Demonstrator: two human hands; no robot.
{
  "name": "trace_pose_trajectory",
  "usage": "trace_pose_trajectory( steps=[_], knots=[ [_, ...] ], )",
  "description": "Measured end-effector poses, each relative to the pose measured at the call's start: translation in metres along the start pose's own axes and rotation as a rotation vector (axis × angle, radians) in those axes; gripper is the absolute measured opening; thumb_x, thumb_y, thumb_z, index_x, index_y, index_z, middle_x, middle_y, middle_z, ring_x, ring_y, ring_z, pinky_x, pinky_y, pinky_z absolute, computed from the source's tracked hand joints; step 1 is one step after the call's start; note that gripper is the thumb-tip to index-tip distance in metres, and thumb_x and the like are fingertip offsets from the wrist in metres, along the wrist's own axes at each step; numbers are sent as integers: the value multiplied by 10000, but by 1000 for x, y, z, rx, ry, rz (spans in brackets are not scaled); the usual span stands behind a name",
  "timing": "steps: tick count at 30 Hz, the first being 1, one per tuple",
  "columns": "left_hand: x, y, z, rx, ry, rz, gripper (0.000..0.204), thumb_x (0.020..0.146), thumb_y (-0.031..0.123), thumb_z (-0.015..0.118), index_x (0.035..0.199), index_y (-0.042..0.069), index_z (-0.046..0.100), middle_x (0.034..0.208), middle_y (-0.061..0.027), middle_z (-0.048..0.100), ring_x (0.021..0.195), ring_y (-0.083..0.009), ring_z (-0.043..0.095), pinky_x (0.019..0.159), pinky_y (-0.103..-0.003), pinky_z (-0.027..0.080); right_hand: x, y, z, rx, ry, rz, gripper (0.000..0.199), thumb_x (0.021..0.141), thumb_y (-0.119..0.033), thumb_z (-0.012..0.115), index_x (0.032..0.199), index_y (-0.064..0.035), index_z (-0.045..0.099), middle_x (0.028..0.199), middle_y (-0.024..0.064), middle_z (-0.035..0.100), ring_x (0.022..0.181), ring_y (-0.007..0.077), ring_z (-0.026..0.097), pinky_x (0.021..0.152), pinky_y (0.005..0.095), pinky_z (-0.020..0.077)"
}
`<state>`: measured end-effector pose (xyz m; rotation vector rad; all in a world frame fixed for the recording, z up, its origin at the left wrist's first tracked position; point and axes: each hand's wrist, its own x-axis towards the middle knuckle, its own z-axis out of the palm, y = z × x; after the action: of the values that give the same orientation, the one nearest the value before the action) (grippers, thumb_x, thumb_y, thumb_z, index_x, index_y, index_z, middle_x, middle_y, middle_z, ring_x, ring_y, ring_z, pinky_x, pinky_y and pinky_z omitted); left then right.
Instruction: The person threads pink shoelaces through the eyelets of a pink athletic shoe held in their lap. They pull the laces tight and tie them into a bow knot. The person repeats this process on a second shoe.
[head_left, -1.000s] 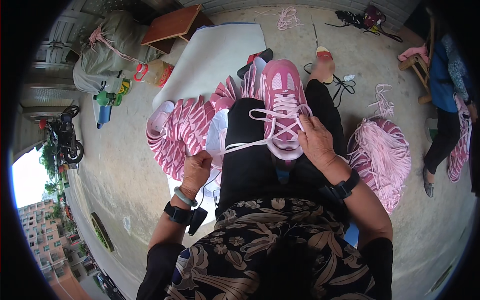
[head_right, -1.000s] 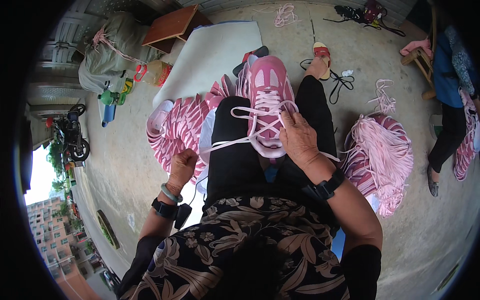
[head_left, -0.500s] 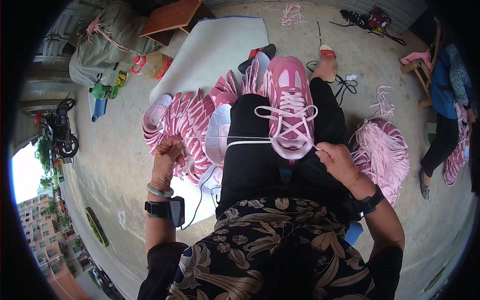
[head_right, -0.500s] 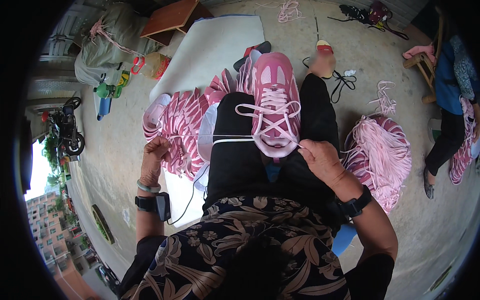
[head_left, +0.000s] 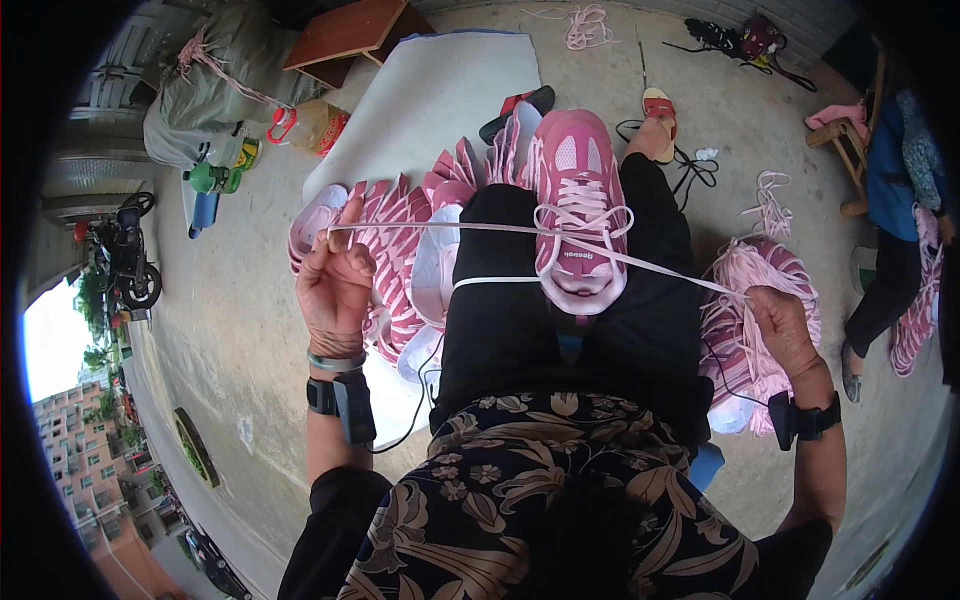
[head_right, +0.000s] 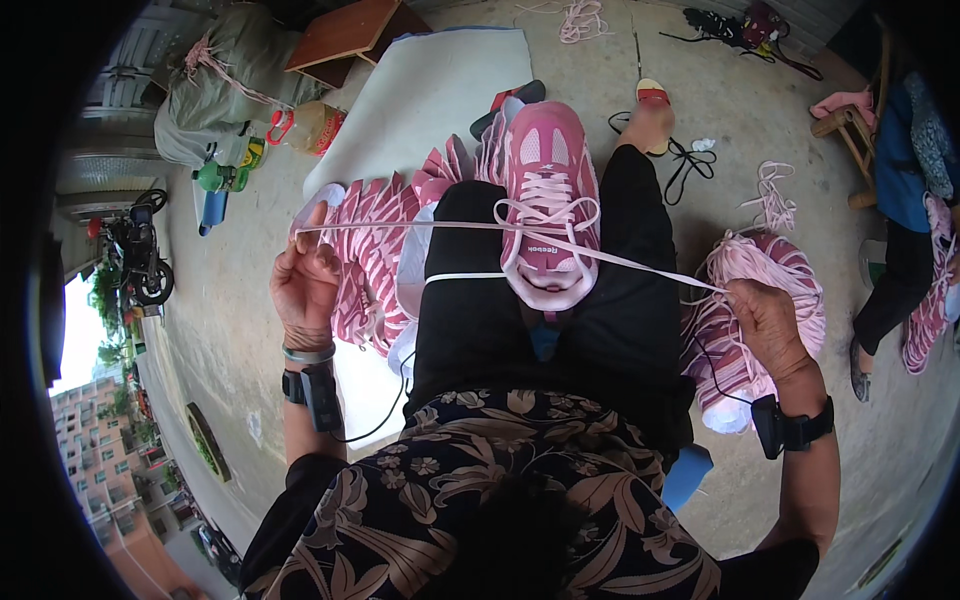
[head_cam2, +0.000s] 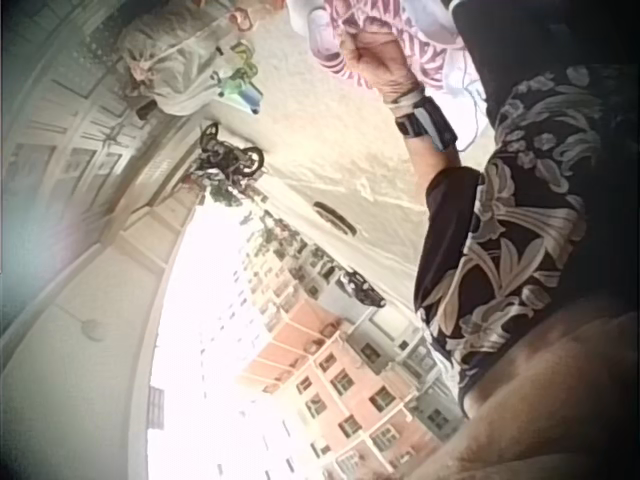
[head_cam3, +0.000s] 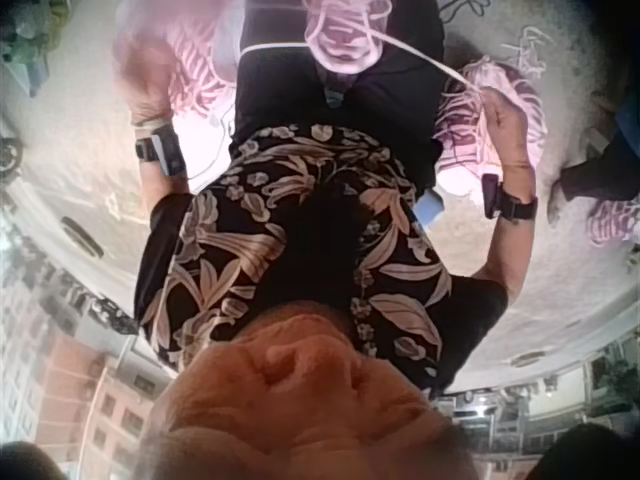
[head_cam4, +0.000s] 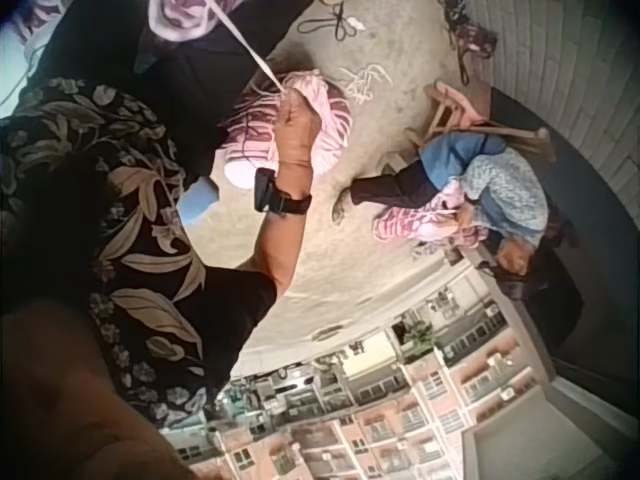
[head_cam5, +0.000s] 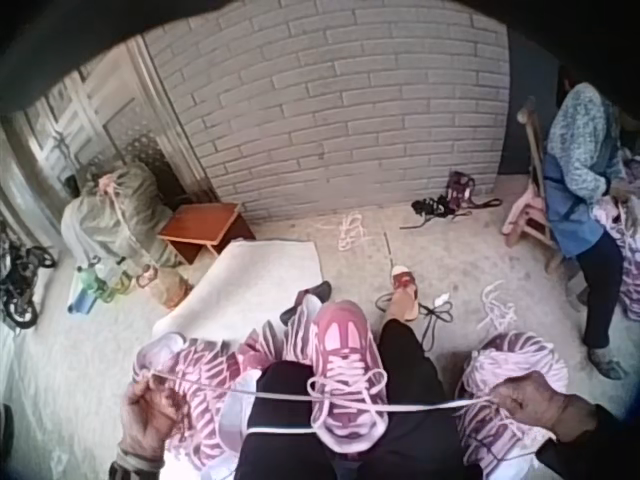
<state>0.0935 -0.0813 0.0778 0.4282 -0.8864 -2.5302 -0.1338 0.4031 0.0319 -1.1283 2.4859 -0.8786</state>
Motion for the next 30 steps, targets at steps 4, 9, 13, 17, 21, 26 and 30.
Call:
trace_pose_trajectory(
  steps=[4, 9, 13, 17, 21, 26, 30],
  knots=[
    [17, 5, 16, 150, -158, -28, 190, 911, 199, 454, 910, 24, 528, 939, -153, 593, 579, -161, 488, 586, -255, 434, 15, 28, -29, -337, 72, -9, 95, 852, -89, 530, 906, -29, 580, 799, 191, 589, 727, 407, 542, 630, 387, 452],
    [38, 16, 24, 1053, -110, -63, 208, 889, 244, 558, 928, 41, 554, 675, -27, 514, 509, -101, 446, 478, -193, 365, 52, 44, -28, 78, 319, 211, 184, 852, -169, 591, 760, -10, 597, 681, 61, 576, 590, 200, 515, 589, 296, 404],
    [55, 22, 13, 2018, -422, 130, 158, 739, 90, 691, 865, 47, 607, 696, -61, 553, 617, -213, 565, 574, -308, 450, 73, 14, 39, 757, 433, 564, 301, 871, -228, 610, 643, -32, 591, 584, -60, 468, 553, 53, 383, 527, 231, 333],
    [65, 19, -2, 2380, -586, 263, 143, 681, 58, 686, 814, 62, 634, 749, -111, 564, 711, -317, 587, 644, -379, 475, 74, -28, 91, 1319, 30, 695, 290, 874, -289, 618, 733, -38, 584, 529, -41, 396, 396, 55, 313, 373, 217, 250],
    [69, 9, -10, 2403, -492, 373, 89, 710, 84, 665, 792, 67, 637, 767, -110, 563, 750, -322, 582, 656, -389, 470, 88, -54, 112, 1369, 59, 621, 214, 865, -219, 633, 804, -14, 627, 635, 23, 570, 488, 69, 480, 416, 200, 369],
    [69, -4, -18, 2678, -404, 371, 125, 744, 208, 636, 773, 89, 658, 813, -117, 585, 759, -325, 583, 647, -403, 469, 102, -67, 120, 1316, 220, 409, 153, 853, -167, 643, 804, -22, 644, 664, 22, 587, 547, 53, 509, 447, 176, 379],
    [65, -17, -23, 2469, -156, -36, 163, 767, 232, 599, 767, 80, 659, 736, -135, 604, 639, -356, 573, 586, -417, 467, 107, -62, 122, 1346, 113, 530, 157, 865, -156, 630, 776, -27, 634, 604, -4, 538, 458, 40, 441, 408, 195, 340]
  ],
)
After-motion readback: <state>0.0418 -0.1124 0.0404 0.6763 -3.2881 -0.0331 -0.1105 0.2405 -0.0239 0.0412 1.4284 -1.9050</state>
